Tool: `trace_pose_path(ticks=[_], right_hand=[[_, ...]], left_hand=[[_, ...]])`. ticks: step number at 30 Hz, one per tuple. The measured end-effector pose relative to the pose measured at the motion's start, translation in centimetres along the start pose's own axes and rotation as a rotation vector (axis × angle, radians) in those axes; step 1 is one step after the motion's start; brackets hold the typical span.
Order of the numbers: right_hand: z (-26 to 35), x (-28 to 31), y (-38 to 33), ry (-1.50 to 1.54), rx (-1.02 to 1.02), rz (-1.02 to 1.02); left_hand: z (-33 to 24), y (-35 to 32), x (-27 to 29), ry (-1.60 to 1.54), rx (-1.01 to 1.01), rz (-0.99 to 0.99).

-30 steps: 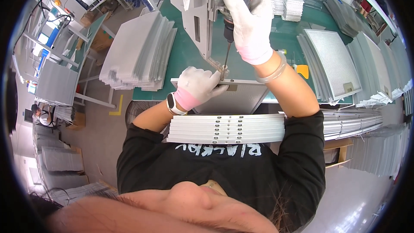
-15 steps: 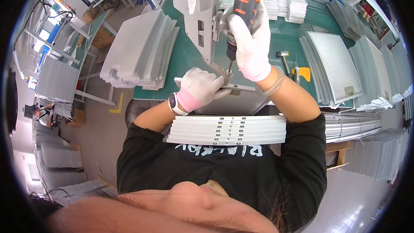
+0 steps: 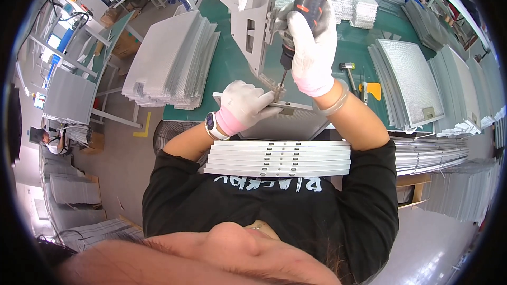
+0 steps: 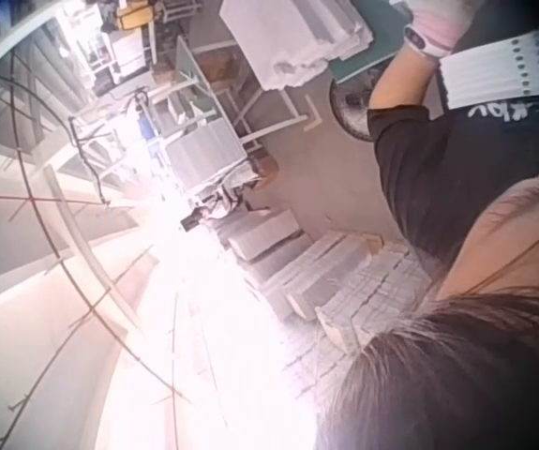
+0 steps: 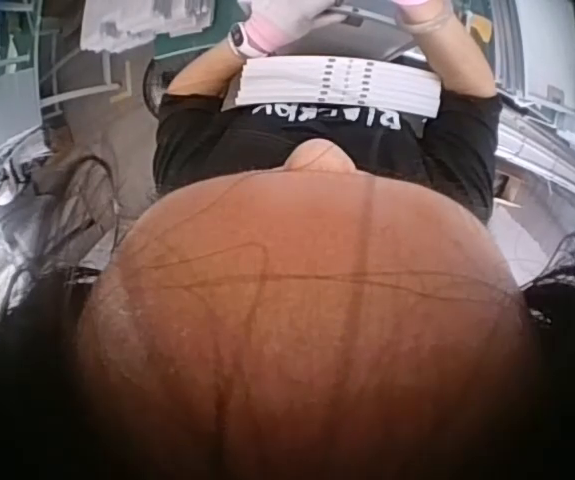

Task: Assemble and secure metal frames onto mesh filter panels using an electric drill and a hammer.

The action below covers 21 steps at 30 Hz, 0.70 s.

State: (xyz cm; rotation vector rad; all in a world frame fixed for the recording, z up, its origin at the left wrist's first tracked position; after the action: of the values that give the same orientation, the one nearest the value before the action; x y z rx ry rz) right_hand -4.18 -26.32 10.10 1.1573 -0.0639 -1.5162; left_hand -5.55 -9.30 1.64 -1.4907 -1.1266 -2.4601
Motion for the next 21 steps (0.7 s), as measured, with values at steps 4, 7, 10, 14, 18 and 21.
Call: trace_pose_path(ticks=[4, 7, 10, 14, 18, 21], right_hand=[[0.28, -0.04, 0.31, -0.042, 0.026, -0.039], [0.2, 0.04, 0.4, -0.015, 0.032, -0.057], [0.39, -0.11, 0.56, -0.017, 0.031, -0.058], [0.52, -0.25, 0.66, -0.007, 0.047, -0.041], [0.28, -0.49, 0.78, -0.039, 0.086, -0.068], [0.28, -0.47, 0.98, -0.045, 0.097, -0.052]], left_hand=[[0.05, -0.02, 0.19, 0.0, 0.006, -0.028], [0.11, -0.16, 0.02, -0.01, 0.011, -0.048], [0.14, -0.35, -0.11, -0.01, 0.016, -0.063], [0.09, -0.4, 0.0, 0.001, 0.023, -0.063], [0.07, -0.4, 0.06, 0.014, 0.034, -0.063], [0.11, -0.59, -0.23, -0.003, 0.055, -0.128]])
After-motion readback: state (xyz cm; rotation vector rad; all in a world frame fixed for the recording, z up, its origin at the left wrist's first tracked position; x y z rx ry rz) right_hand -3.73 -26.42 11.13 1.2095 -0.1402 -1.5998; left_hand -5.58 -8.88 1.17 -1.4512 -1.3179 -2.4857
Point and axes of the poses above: each hand's wrist, its own y-axis towards the middle knuckle, its own x-axis out of the back of the hand, z = x × y, the point moved 1 cm from there along y, towards the middle knuckle, and after that the axes turned 14 degrees about y, right-handed, at the moved point
